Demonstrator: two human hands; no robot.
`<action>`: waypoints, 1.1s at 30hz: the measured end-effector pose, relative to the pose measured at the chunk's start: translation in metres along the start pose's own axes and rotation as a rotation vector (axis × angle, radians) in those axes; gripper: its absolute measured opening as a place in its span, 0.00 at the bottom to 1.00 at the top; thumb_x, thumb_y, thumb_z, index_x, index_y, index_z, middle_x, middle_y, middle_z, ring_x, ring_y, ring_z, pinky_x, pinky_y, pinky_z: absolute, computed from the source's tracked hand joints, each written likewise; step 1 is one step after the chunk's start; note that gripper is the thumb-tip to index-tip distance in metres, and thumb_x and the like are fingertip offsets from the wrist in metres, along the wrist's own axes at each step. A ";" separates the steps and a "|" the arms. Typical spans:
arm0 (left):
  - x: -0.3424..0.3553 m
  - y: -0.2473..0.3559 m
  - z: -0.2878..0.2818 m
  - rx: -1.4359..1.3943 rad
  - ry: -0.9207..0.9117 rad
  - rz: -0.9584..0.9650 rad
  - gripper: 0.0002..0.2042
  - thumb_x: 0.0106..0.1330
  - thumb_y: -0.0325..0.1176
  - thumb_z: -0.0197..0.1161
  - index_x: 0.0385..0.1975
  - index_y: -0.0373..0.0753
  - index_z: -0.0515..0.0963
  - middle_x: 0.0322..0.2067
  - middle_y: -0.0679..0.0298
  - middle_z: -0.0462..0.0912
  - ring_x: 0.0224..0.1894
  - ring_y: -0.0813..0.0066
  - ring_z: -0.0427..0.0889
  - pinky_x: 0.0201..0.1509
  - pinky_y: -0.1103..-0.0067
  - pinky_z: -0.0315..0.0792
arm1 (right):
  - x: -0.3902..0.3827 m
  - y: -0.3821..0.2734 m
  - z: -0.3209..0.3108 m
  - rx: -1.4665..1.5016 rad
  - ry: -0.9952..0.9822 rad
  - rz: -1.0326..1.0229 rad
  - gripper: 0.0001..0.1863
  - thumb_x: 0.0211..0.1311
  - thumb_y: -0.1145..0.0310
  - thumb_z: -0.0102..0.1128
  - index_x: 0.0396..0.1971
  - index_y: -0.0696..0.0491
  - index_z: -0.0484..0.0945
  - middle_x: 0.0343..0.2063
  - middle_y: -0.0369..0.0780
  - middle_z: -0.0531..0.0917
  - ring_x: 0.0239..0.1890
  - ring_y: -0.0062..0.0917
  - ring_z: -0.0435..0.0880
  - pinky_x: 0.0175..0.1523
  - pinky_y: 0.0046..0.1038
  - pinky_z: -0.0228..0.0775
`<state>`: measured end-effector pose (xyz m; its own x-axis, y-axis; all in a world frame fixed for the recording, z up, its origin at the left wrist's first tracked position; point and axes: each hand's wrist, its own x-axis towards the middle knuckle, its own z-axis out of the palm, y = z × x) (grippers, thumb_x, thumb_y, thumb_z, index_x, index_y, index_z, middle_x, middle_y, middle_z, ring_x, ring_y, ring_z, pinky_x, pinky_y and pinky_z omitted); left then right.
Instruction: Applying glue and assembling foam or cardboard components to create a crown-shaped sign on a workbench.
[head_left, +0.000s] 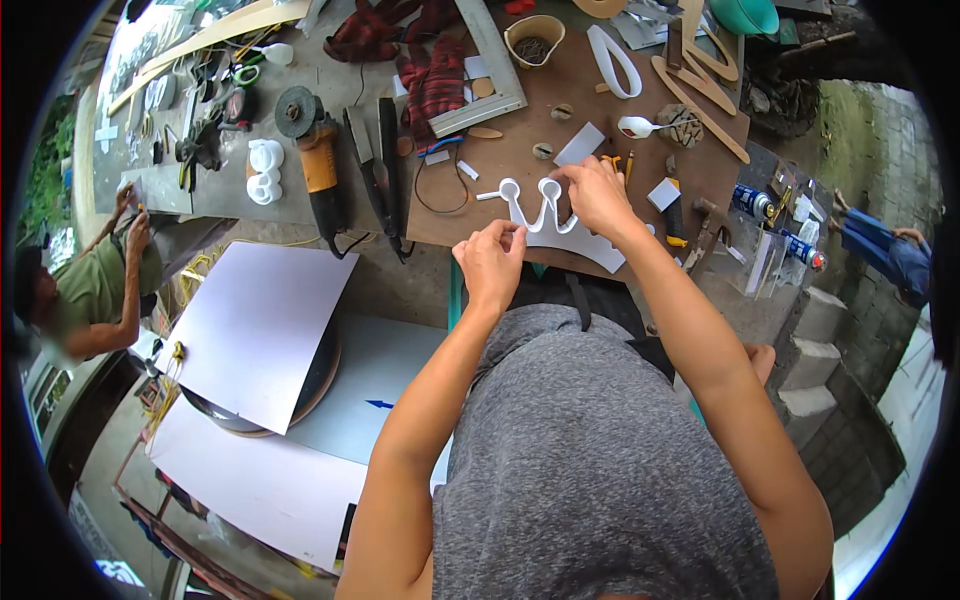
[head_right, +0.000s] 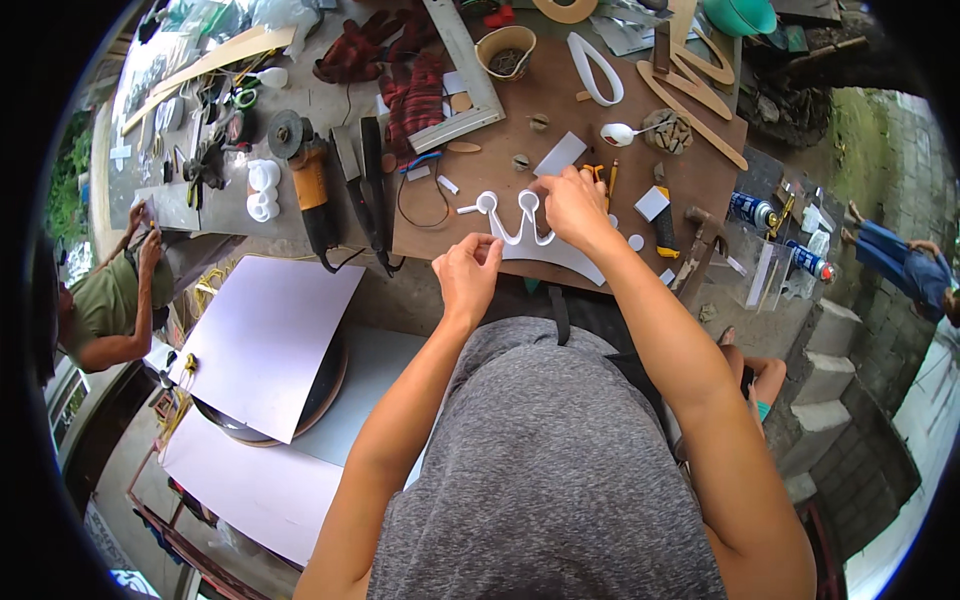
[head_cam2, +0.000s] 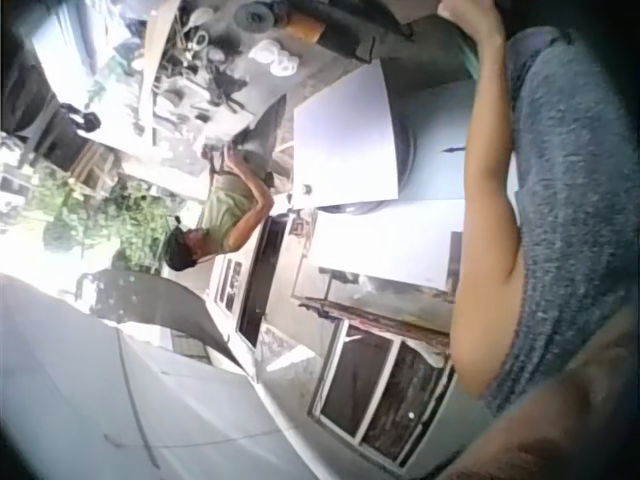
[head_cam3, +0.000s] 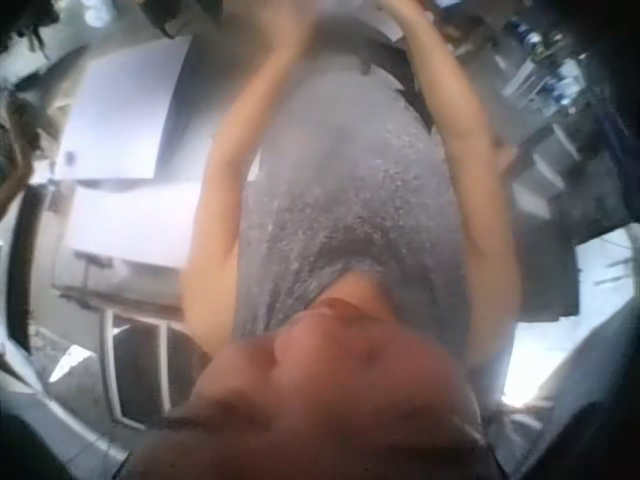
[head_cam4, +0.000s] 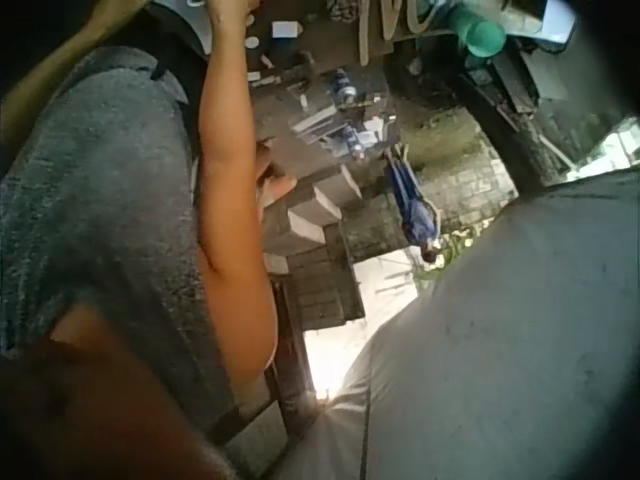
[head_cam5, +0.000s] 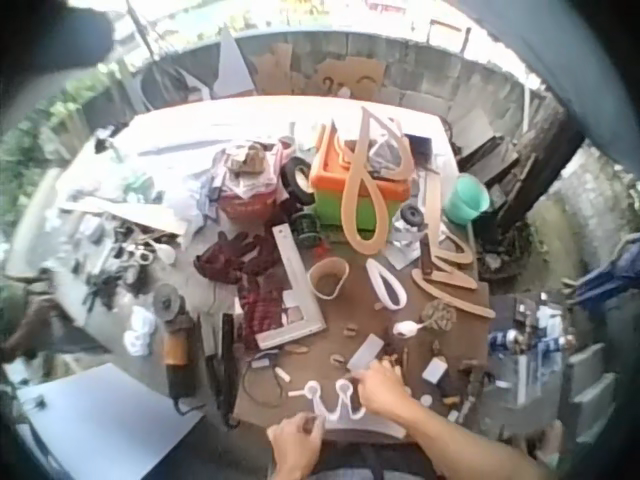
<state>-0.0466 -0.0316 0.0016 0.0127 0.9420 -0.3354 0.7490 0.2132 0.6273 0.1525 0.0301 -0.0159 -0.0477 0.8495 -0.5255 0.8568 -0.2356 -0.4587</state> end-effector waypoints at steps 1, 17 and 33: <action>-0.002 -0.004 -0.001 -0.025 0.010 -0.031 0.10 0.65 0.41 0.69 0.34 0.40 0.86 0.23 0.62 0.85 0.29 0.65 0.84 0.44 0.70 0.68 | 0.001 0.000 0.000 -0.006 -0.011 -0.002 0.18 0.63 0.72 0.53 0.47 0.43 0.87 0.48 0.46 0.81 0.56 0.44 0.74 0.62 0.48 0.63; -0.010 -0.009 -0.009 -0.021 0.148 -0.125 0.07 0.66 0.36 0.67 0.39 0.43 0.85 0.37 0.64 0.84 0.42 0.66 0.81 0.54 0.67 0.66 | 0.008 0.003 -0.012 -0.026 0.005 -0.064 0.17 0.66 0.72 0.50 0.46 0.43 0.87 0.45 0.46 0.81 0.52 0.42 0.76 0.60 0.45 0.64; 0.073 0.016 0.004 0.254 -0.122 0.304 0.09 0.67 0.42 0.65 0.40 0.49 0.89 0.48 0.67 0.82 0.56 0.61 0.73 0.62 0.61 0.60 | -0.097 0.047 -0.044 0.522 0.354 0.049 0.12 0.68 0.75 0.52 0.42 0.54 0.85 0.34 0.43 0.80 0.41 0.38 0.78 0.48 0.37 0.71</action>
<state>-0.0310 0.0391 -0.0161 0.3255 0.9113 -0.2521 0.8385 -0.1550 0.5224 0.2195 -0.0429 0.0450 0.2347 0.9154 -0.3270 0.4860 -0.4019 -0.7761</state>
